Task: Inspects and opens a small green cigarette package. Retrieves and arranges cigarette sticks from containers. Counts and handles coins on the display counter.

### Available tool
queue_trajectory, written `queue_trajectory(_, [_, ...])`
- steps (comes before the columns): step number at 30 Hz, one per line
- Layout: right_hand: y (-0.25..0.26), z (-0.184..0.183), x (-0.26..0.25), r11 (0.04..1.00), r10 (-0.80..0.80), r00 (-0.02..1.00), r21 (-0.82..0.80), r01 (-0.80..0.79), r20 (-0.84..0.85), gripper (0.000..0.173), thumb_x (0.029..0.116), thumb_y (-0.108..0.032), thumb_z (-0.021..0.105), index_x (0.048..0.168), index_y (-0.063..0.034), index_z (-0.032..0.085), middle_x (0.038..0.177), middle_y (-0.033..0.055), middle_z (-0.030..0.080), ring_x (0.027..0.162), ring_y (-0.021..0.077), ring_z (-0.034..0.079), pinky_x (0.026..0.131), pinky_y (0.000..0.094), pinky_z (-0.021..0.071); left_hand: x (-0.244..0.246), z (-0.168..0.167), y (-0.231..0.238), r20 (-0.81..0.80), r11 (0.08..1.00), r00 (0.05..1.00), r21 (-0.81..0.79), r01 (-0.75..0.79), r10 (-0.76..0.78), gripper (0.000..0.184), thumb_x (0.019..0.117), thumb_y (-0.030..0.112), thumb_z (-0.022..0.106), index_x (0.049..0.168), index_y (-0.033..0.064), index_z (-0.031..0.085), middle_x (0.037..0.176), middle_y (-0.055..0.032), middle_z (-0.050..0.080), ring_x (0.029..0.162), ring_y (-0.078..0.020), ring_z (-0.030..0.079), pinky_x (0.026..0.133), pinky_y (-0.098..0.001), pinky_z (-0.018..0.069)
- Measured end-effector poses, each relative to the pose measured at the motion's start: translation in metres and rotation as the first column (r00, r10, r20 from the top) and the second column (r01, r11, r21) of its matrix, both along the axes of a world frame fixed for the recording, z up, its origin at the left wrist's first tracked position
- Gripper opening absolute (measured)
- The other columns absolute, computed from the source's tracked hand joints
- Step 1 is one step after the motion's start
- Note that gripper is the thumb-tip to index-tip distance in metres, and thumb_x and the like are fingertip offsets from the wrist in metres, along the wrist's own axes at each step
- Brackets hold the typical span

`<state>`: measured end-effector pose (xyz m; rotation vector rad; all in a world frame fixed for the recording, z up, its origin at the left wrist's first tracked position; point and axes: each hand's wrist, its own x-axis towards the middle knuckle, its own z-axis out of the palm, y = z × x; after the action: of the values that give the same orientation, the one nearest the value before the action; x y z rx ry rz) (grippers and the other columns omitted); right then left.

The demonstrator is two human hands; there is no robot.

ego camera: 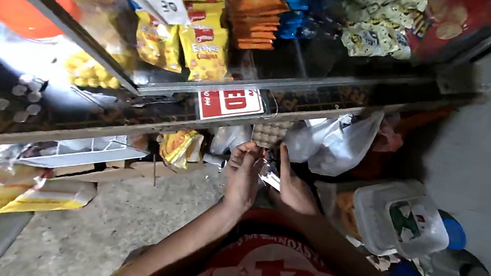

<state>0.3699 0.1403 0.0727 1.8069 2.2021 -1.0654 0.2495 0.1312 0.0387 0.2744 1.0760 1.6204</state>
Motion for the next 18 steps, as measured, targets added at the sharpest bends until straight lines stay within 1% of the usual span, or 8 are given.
queue_trajectory(2, [0.003, -0.001, -0.016, 0.999, -0.007, 0.999, -0.046, 0.005, -0.047, 0.1, 0.0933, -0.017, 0.069, 0.165, -0.0114, -0.001, 0.138, 0.024, 0.059, 0.11, 0.0384, 0.068, 0.095, 0.0532, 0.0547, -0.014, -0.001, -0.006, -0.046, 0.999, 0.999, 0.047, 0.011, -0.009, 0.015, 0.1006, -0.001, 0.046, 0.104, 0.0073, 0.058, 0.088, -0.0024, 0.07, 0.086, -0.0152, 0.07, 0.085, -0.0357, 0.0595])
queue_trajectory(4, [0.004, -0.002, -0.028, 0.993, -0.026, 0.987, -0.121, 0.007, -0.157, 0.108, 0.0898, -0.016, 0.074, 0.165, -0.0107, -0.003, 0.137, 0.0249, 0.059, 0.116, 0.0365, 0.066, 0.101, 0.0508, 0.0517, -0.03, -0.002, -0.011, -0.087, 0.998, 0.996, 0.066, 0.014, -0.008, 0.012, 0.0993, 0.0, 0.05, 0.103, 0.0073, 0.058, 0.089, -0.0022, 0.069, 0.086, -0.0145, 0.07, 0.086, -0.0353, 0.0589])
queue_trajectory(6, [0.002, -0.004, -0.038, 0.986, -0.036, 0.959, -0.167, -0.012, -0.28, 0.111, 0.0863, -0.017, 0.078, 0.164, -0.0084, 0.0, 0.131, 0.0226, 0.063, 0.113, 0.0315, 0.067, 0.101, 0.0465, 0.0529, -0.047, -0.004, -0.015, -0.119, 0.997, 0.993, 0.078, 0.014, -0.005, 0.01, 0.0986, 0.0, 0.052, 0.104, 0.0067, 0.058, 0.09, -0.0027, 0.068, 0.086, -0.0148, 0.07, 0.086, -0.036, 0.0591])
queue_trajectory(8, [0.001, -0.008, -0.049, 0.976, -0.023, 0.937, -0.21, -0.054, -0.348, 0.112, 0.0841, -0.019, 0.08, 0.164, -0.0074, 0.003, 0.128, 0.0207, 0.064, 0.112, 0.0284, 0.067, 0.1, 0.0448, 0.0538, -0.063, -0.004, -0.021, -0.143, 0.994, 0.989, 0.099, 0.042, -0.027, 0.009, 0.0992, 0.002, 0.054, 0.106, 0.0065, 0.058, 0.091, -0.0028, 0.069, 0.086, -0.0144, 0.07, 0.086, -0.0357, 0.0592])
queue_trajectory(10, [-0.002, -0.012, -0.063, 0.968, -0.01, 0.916, -0.234, -0.092, -0.401, 0.113, 0.0828, -0.02, 0.082, 0.163, -0.0062, 0.003, 0.137, 0.023, 0.058, 0.121, 0.0287, 0.063, 0.104, 0.0449, 0.051, -0.075, -0.003, -0.027, -0.135, 0.988, 0.988, 0.125, 0.086, -0.069, 0.01, 0.0986, 0.003, 0.055, 0.108, 0.0057, 0.057, 0.092, -0.0034, 0.069, 0.085, -0.0145, 0.069, 0.084, -0.0351, 0.0592])
queue_trajectory(12, [-0.007, -0.018, -0.078, 0.962, -0.028, 0.88, -0.252, -0.105, -0.474, 0.113, 0.0801, -0.02, 0.084, 0.162, -0.0031, 0.007, 0.144, 0.0217, 0.053, 0.128, 0.0236, 0.058, 0.108, 0.0395, 0.0488, -0.086, -0.004, -0.032, -0.11, 0.982, 0.988, 0.138, 0.126, -0.111, 0.016, 0.0972, 0.001, 0.056, 0.113, 0.004, 0.056, 0.094, -0.0036, 0.068, 0.086, -0.0141, 0.069, 0.084, -0.0347, 0.0592])
queue_trajectory(15, [-0.018, -0.034, -0.097, 0.952, -0.14, 0.763, -0.299, -0.073, -0.632, 0.119, 0.075, -0.014, 0.086, 0.161, -0.0008, 0.005, 0.15, 0.0203, 0.047, 0.132, 0.0154, 0.055, 0.109, 0.0306, 0.0477, -0.106, -0.003, -0.04, -0.04, 0.987, 0.989, 0.075, 0.145, -0.142, 0.022, 0.0979, -0.001, 0.055, 0.12, 0.0014, 0.054, 0.095, -0.0052, 0.069, 0.086, -0.0147, 0.07, 0.084, -0.0337, 0.0595])
queue_trajectory(18, [-0.035, -0.043, -0.116, 0.927, -0.284, 0.613, -0.374, -0.02, -0.737, 0.113, 0.0706, 0.0, 0.085, 0.155, 0.0075, 0.01, 0.142, 0.0215, 0.05, 0.124, 0.0105, 0.057, 0.104, 0.0233, 0.0493, -0.13, 0.001, -0.047, 0.059, 0.968, 0.968, -0.039, 0.246, -0.244, 0.031, 0.0992, -0.003, 0.053, 0.13, 0.0003, 0.048, 0.097, -0.0097, 0.072, 0.086, -0.0188, 0.073, 0.082, -0.035, 0.0614])
